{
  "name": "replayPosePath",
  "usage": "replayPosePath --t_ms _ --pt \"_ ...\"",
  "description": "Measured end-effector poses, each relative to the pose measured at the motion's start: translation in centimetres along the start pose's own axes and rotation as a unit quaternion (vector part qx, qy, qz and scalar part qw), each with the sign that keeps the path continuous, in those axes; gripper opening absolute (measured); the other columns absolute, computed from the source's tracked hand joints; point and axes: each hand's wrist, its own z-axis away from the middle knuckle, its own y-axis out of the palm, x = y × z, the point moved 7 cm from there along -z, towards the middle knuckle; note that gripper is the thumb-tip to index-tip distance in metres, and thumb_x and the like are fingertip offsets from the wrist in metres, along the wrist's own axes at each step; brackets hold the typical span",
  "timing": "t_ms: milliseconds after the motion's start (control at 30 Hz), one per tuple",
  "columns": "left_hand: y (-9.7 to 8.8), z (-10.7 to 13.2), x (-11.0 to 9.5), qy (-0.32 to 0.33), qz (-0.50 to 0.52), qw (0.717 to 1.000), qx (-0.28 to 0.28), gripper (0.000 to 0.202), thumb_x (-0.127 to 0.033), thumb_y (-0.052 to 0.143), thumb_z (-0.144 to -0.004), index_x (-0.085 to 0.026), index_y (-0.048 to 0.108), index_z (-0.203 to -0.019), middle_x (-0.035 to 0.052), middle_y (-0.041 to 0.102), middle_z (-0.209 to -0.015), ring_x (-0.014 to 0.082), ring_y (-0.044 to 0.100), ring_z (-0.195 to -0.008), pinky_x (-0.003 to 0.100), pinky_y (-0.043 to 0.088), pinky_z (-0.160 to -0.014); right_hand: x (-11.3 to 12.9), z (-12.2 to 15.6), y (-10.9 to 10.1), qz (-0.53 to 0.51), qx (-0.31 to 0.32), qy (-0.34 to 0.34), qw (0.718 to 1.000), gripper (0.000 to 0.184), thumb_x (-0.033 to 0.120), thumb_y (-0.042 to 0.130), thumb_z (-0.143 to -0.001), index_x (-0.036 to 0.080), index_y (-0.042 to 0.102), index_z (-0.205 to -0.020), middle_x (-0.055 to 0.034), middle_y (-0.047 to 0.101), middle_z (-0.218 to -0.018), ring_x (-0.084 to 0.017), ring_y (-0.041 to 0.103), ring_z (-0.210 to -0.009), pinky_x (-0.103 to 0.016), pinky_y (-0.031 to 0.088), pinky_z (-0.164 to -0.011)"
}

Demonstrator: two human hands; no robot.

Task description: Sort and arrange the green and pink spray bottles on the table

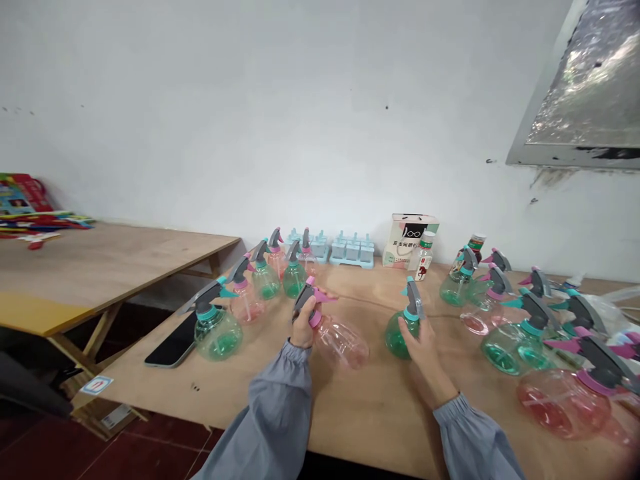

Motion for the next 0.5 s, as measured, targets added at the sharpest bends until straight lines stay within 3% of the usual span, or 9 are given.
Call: replayPosePath --t_ms 100,233,367,500 --pt "0.2 0.0 0.0 -0.006 0.001 1.0 0.001 0.041 -0.061 0.071 -0.069 -0.022 0.059 -0.075 0.0023 0.067 -0.069 0.0234 0.072 -0.087 0.035 0.057 -0.08 -0.1 0.0 0.0 0.006 -0.004 0.005 1.0 0.045 0.065 0.061 -0.081 0.023 0.062 -0.098 -0.0088 0.069 -0.093 -0.029 0.066 -0.094 -0.05 0.052 -0.088" --pt "0.6 0.0 0.2 -0.022 -0.019 0.999 0.017 0.044 -0.062 0.071 -0.069 -0.022 0.066 -0.086 0.0048 0.074 -0.085 0.0248 0.072 -0.095 0.039 0.057 -0.086 0.0 0.0 -0.2 0.005 -0.016 0.002 1.0 0.046 0.067 0.061 -0.08 0.023 0.062 -0.096 -0.0097 0.07 -0.094 -0.03 0.067 -0.093 -0.05 0.053 -0.086" --pt "-0.4 0.1 -0.2 0.024 -0.05 0.998 -0.026 0.037 -0.061 0.07 -0.072 -0.024 0.067 -0.075 0.0033 0.073 -0.077 0.0239 0.072 -0.086 0.043 0.056 -0.093 0.0 0.0 -0.2 0.007 -0.017 -0.004 1.0 0.048 0.067 0.06 -0.081 0.023 0.063 -0.1 -0.0101 0.071 -0.096 -0.03 0.067 -0.095 -0.049 0.053 -0.087" --pt "-0.7 0.1 -0.5 0.046 -0.096 0.994 0.008 0.035 -0.06 0.071 -0.075 -0.025 0.069 -0.074 0.0047 0.073 -0.075 0.026 0.073 -0.088 0.047 0.053 -0.102 -0.1 0.0 -0.2 0.006 -0.017 -0.003 1.0 0.049 0.066 0.061 -0.082 0.023 0.063 -0.105 -0.01 0.071 -0.1 -0.03 0.067 -0.097 -0.05 0.053 -0.09"
